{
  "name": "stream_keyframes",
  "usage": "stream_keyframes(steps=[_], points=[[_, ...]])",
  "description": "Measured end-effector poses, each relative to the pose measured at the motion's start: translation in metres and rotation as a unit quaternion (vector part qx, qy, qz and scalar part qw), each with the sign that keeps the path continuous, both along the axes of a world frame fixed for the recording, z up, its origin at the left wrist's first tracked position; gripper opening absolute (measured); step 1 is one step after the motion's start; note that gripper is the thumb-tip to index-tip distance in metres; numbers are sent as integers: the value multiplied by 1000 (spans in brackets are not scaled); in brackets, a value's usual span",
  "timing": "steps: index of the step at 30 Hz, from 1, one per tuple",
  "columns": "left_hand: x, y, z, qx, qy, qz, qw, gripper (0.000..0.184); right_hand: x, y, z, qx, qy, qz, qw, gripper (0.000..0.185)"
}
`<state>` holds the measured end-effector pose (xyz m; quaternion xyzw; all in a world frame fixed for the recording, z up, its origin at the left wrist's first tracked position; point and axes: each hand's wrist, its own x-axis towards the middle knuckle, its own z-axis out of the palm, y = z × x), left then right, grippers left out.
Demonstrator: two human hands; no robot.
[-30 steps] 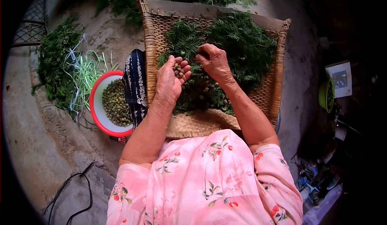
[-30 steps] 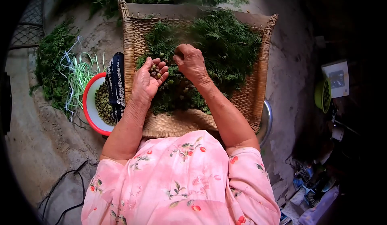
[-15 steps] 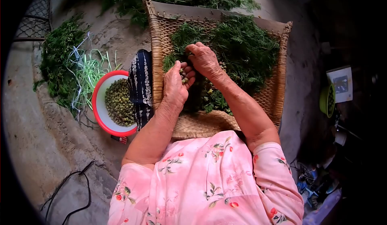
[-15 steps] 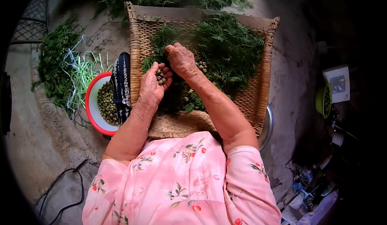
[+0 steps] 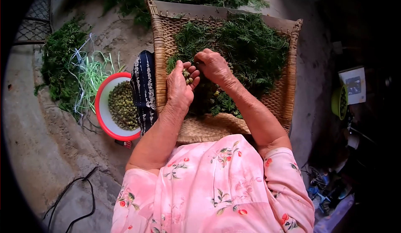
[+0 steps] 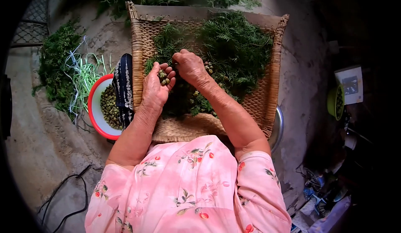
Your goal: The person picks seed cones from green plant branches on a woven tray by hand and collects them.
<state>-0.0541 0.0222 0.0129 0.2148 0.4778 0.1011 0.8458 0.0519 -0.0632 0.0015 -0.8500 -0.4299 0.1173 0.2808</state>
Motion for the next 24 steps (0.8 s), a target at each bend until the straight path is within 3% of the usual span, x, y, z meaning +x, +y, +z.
stream_keyframes(steps=[4, 8, 12, 15, 16, 18, 19, 20, 22, 24], points=[[0, 1, -2, -5, -3, 2, 1000, 32, -5, 1, -3, -46, -32, -15, 998, 10], [0, 2, -3, 3, -1, -6, 1000, 31, 13, -10, -10, 97, 14, -76, 992, 19], [2, 2, -4, -3, -18, -26, 999, 31, 22, -20, 16, 108, 102, -105, 983, 17], [3, 1, 1, -13, -42, -53, 998, 34, 18, -24, 41, 172, 405, -42, 897, 23], [4, 0, 3, -20, -57, -65, 996, 36, 19, -26, 38, 171, 405, -43, 897, 23], [4, -1, 0, -13, -58, -75, 995, 37, 23, -29, 29, 151, 235, 4, 960, 22], [4, -1, 0, -17, -51, -75, 996, 36, 26, -33, 30, 75, 144, 10, 987, 23], [4, -1, 0, -21, -45, -75, 996, 36, 24, -35, 30, 75, 143, 9, 987, 23], [4, 1, -3, -19, -48, -77, 996, 35, 14, -41, 29, -97, -27, 34, 994, 26], [5, 1, -3, -17, -50, -79, 995, 35, 8, -44, 21, -137, -38, 52, 988, 25]])
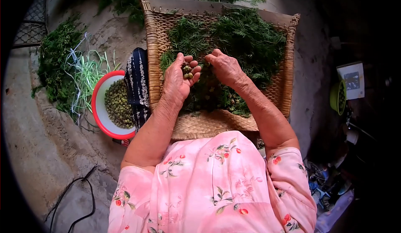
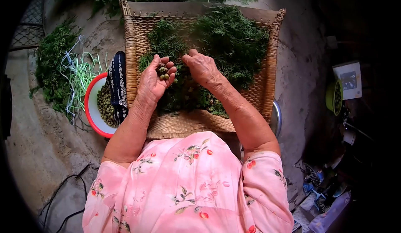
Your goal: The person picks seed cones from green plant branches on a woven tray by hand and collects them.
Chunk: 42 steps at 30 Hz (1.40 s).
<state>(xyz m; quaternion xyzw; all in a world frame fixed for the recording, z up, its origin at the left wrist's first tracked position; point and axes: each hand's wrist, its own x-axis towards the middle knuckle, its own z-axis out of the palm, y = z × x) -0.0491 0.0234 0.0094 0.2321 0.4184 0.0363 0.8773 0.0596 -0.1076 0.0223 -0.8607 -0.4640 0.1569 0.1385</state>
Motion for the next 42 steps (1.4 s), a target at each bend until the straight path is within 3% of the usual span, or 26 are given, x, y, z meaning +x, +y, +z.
stream_keyframes(steps=[3, 17, 20, 23, 24, 26, 27, 28, 30, 31, 32, 36, 39, 42], points=[[1, 1, -1, 1, -3, -4, 1000, 34, -3, 1, -5, 0, -46, 16, 999, 24], [5, -1, 0, 17, 11, -23, 1000, 34, 10, -5, -8, -17, -30, -4, 999, 23], [5, -1, -4, 19, 6, -24, 1000, 34, 11, -4, -1, 53, -12, -49, 997, 25], [5, -4, -4, 10, -12, -22, 1000, 36, 13, -3, 11, 179, 164, -40, 969, 28], [6, -6, -3, 8, -11, -24, 1000, 36, 13, -3, 17, 178, 164, -41, 969, 28], [7, -5, 1, -14, -43, -28, 999, 38, 14, -2, 25, 234, 371, -46, 897, 30], [8, -5, 2, -16, -43, -30, 999, 38, 17, -3, 21, 293, 362, -60, 883, 26], [8, -5, 1, -17, -42, -30, 998, 38, 21, -5, 27, 261, 323, -128, 901, 20], [8, -3, 0, -16, -33, -28, 999, 38, 35, -16, 15, 220, 109, -110, 963, 15], [8, -4, 2, -14, -22, -22, 999, 37, 39, -22, 12, 145, 54, -101, 983, 16], [8, -4, 1, -16, -22, -23, 999, 37, 39, -25, 9, 144, 54, -102, 983, 16], [8, -4, 0, -6, -18, -33, 999, 34, 25, -24, 15, -52, 3, -74, 996, 34], [8, -4, 0, 2, -15, -39, 999, 32, 18, -19, 12, -73, -11, -85, 994, 36], [8, -5, 1, 6, -13, -44, 999, 32, 18, -22, 2, -19, 4, -103, 995, 34]])
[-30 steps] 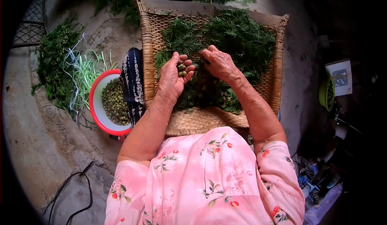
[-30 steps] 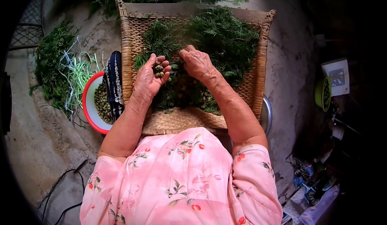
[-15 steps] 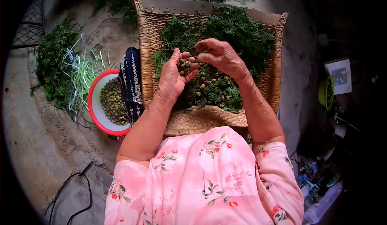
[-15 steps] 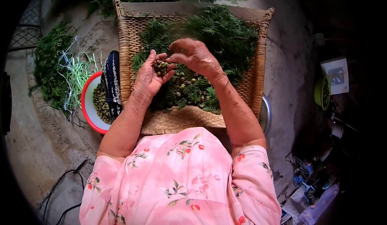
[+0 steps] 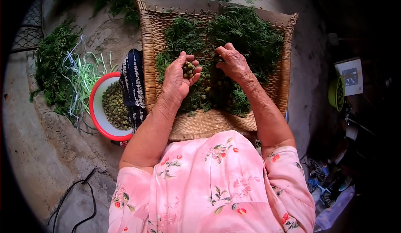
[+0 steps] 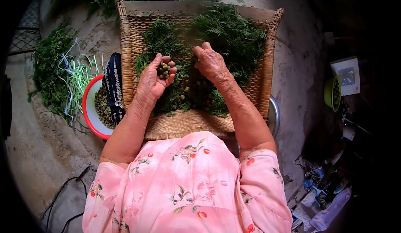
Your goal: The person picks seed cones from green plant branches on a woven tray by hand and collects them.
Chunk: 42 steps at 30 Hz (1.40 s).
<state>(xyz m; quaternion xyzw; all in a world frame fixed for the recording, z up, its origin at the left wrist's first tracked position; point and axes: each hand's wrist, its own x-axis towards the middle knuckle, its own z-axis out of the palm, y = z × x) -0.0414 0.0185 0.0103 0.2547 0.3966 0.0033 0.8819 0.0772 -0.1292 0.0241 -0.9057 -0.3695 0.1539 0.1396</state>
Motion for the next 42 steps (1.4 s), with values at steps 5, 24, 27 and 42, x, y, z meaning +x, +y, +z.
stream_keyframes(steps=[5, 24, 27, 42], points=[[1, -2, -1, 3, 3, -4, 1000, 32, -6, 3, -10, 42, -20, -1, 999, 30], [3, -7, -8, -69, -51, 17, 996, 37, -26, 24, 27, 329, 296, -16, 896, 21], [2, -6, 8, -56, -18, 6, 998, 37, -12, 18, 28, 361, 306, -77, 878, 18], [2, 2, -1, -58, -39, 21, 997, 35, -2, -9, -3, -60, 0, 32, 998, 20]])
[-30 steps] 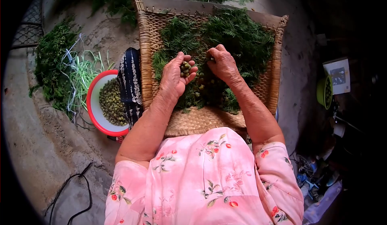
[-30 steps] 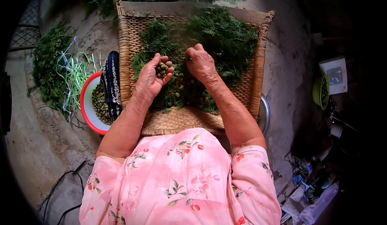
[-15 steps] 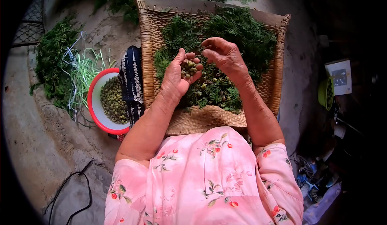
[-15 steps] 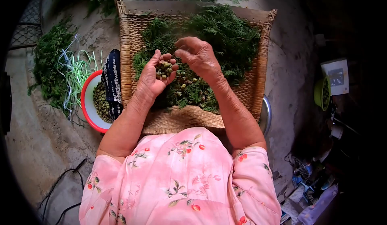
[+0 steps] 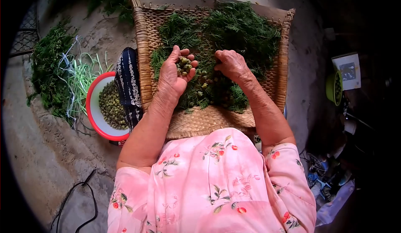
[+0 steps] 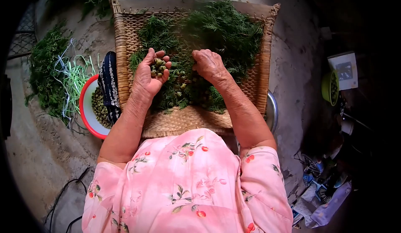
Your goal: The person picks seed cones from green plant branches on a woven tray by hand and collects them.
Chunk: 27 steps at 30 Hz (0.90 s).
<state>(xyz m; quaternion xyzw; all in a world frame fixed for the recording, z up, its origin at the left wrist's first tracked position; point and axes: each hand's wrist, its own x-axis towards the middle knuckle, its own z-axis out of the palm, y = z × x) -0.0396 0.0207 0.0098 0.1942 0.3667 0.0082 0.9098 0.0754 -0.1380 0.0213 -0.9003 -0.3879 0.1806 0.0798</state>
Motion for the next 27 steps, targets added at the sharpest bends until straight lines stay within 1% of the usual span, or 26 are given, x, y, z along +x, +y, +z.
stream_keyframes(steps=[1, 3, 4, 6, 7, 8, 9, 10, 11, 12, 14, 15, 16, 18, 19, 20, 22, 24, 26, 27], points=[[0, 0, 0, 7, 1, -2, 1000, 35, -1, -1, 1, 0, 0, 0, 1000, 20], [0, -1, -1, 11, 4, -1, 1000, 35, -1, -4, 4, 97, 6, -38, 995, 17], [0, -1, -1, 15, 8, -1, 1000, 35, 0, -2, 5, 97, 5, -37, 995, 17], [1, -3, 0, 20, 21, 0, 1000, 35, 2, 3, 11, 218, 56, -50, 973, 20], [1, -4, 1, 25, 34, 1, 999, 35, 0, 7, 19, 259, 97, -44, 960, 19], [2, -5, 2, 25, 33, -1, 999, 35, -5, 12, 28, 259, 97, -45, 960, 19], [1, -5, 3, 30, 33, -6, 999, 36, -12, 18, 38, 324, 286, -94, 897, 18], [1, -5, 4, 35, 31, -10, 999, 38, -15, 23, 43, 375, 462, -138, 792, 16], [1, -4, 5, 36, 31, -10, 999, 38, -16, 27, 44, 383, 436, -131, 804, 13], [1, -3, 6, 20, 20, -4, 1000, 38, -13, 28, 36, 384, 436, -130, 804, 13], [1, 2, 7, 4, 10, 2, 1000, 38, -8, 27, 4, 321, 271, -117, 900, 13], [0, 6, 8, -14, -17, 21, 1000, 36, -9, 26, -1, 296, 170, -53, 938, 14], [-1, 9, 7, -32, -43, 40, 998, 34, -12, 25, -12, 259, 133, -25, 956, 14], [-2, 16, 5, -48, -54, 46, 996, 32, -20, 24, -21, 182, 37, 30, 982, 14], [-2, 18, 6, -37, -42, 55, 997, 32, -25, 25, -17, 165, 70, 8, 984, 15], [-2, 20, 7, -26, -30, 64, 997, 33, -28, 27, -17, 166, 70, 10, 984, 15], [-3, 21, 4, -16, -29, 67, 997, 34, -31, 30, -17, 154, 30, 5, 988, 17], [-3, 18, 5, -7, -15, 55, 998, 35, -32, 32, -17, 151, 31, 2, 988, 18], [-2, 17, 3, -11, -25, 54, 998, 35, -31, 33, -17, 146, 33, -1, 989, 19], [-2, 16, 3, -10, -20, 57, 998, 36, -29, 32, -16, 160, 15, -28, 987, 19]])
